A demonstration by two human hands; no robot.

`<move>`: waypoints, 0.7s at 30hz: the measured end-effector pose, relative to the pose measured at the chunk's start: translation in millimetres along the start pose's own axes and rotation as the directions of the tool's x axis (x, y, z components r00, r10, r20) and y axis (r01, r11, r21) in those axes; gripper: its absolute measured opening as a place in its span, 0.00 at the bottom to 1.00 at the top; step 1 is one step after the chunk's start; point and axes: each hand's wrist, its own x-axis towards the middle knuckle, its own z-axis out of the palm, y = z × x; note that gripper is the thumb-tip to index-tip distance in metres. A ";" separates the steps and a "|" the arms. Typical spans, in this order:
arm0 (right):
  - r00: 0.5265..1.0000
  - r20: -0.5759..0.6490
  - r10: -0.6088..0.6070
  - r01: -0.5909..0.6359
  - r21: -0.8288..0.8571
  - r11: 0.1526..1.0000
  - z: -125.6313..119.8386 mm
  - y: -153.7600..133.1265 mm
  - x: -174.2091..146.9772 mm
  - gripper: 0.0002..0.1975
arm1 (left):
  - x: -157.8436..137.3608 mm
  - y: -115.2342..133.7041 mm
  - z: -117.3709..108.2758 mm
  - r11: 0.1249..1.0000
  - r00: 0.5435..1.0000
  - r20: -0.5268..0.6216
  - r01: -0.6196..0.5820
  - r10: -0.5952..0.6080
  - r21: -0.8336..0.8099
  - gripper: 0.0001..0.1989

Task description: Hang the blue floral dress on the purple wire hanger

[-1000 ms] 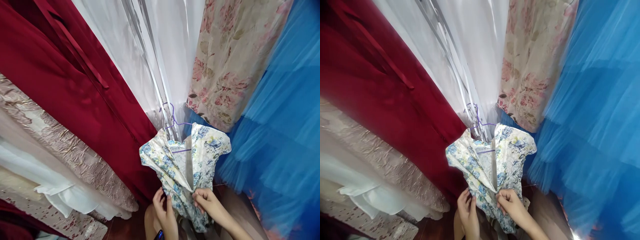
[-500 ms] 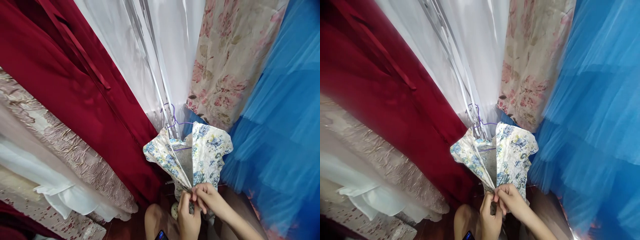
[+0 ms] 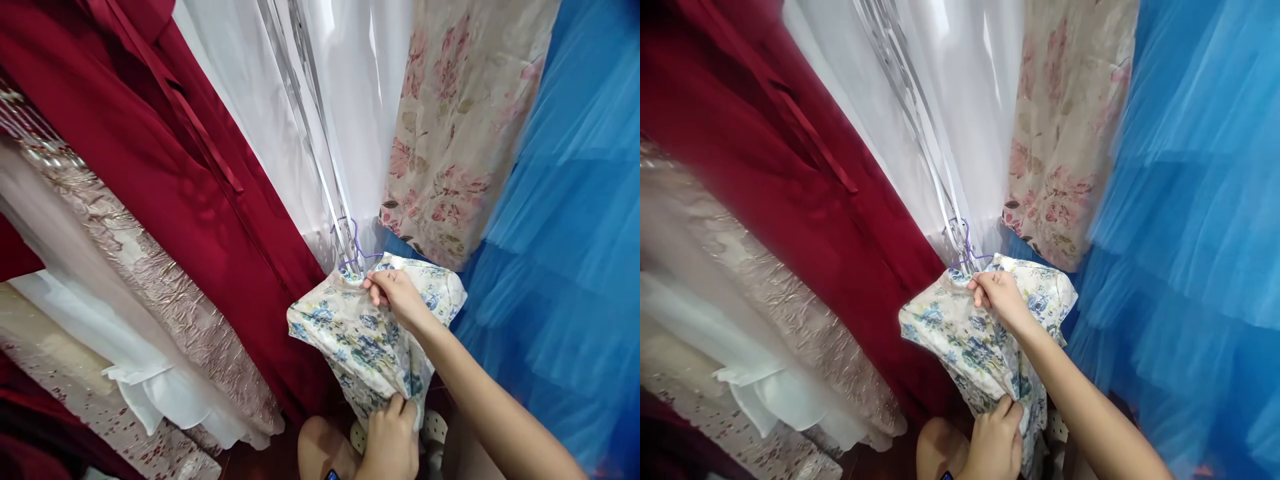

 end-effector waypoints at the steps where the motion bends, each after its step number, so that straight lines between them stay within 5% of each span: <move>1: 1.000 0.003 -0.019 0.019 -0.008 1.000 1.0 -1.9 0.5 0.16 | 2.9 -1.5 -1.1 1.000 1.000 -0.001 0.005 -0.005 -0.030 0.16; 3: 0.999 0.020 -0.043 0.044 -0.037 0.998 1.3 -3.0 -1.7 0.16 | 11.7 -6.2 -10.5 0.990 0.999 -0.052 0.006 -0.013 -0.144 0.12; 6: 0.998 0.033 -0.052 0.055 -0.112 0.992 -1.8 0.2 -9.1 0.16 | 32.9 -16.1 -46.6 0.929 0.955 -0.287 -0.037 -0.076 -0.369 0.09; 9: 0.995 0.070 -0.064 0.075 -0.165 0.983 -7.3 4.7 -14.9 0.17 | 61.3 -24.1 -101.3 0.850 0.804 -0.554 -0.125 -0.216 -0.513 0.15; 11: 0.990 0.104 -0.094 0.112 -0.192 0.975 -11.1 6.2 -16.3 0.18 | 80.6 -25.6 -136.7 0.848 0.742 -0.641 -0.201 -0.195 -0.491 0.20; 16: 0.973 0.164 -0.165 0.205 -0.273 0.940 -18.8 10.0 -12.5 0.19 | 112.7 -17.0 -182.0 0.916 0.800 -0.600 -0.260 0.027 -0.305 0.12; 21: 0.962 0.157 -0.224 0.268 -0.380 0.885 -26.6 32.2 -7.0 0.19 | 120.4 -16.1 -190.7 0.908 0.680 -0.726 -0.235 -0.101 -0.346 0.10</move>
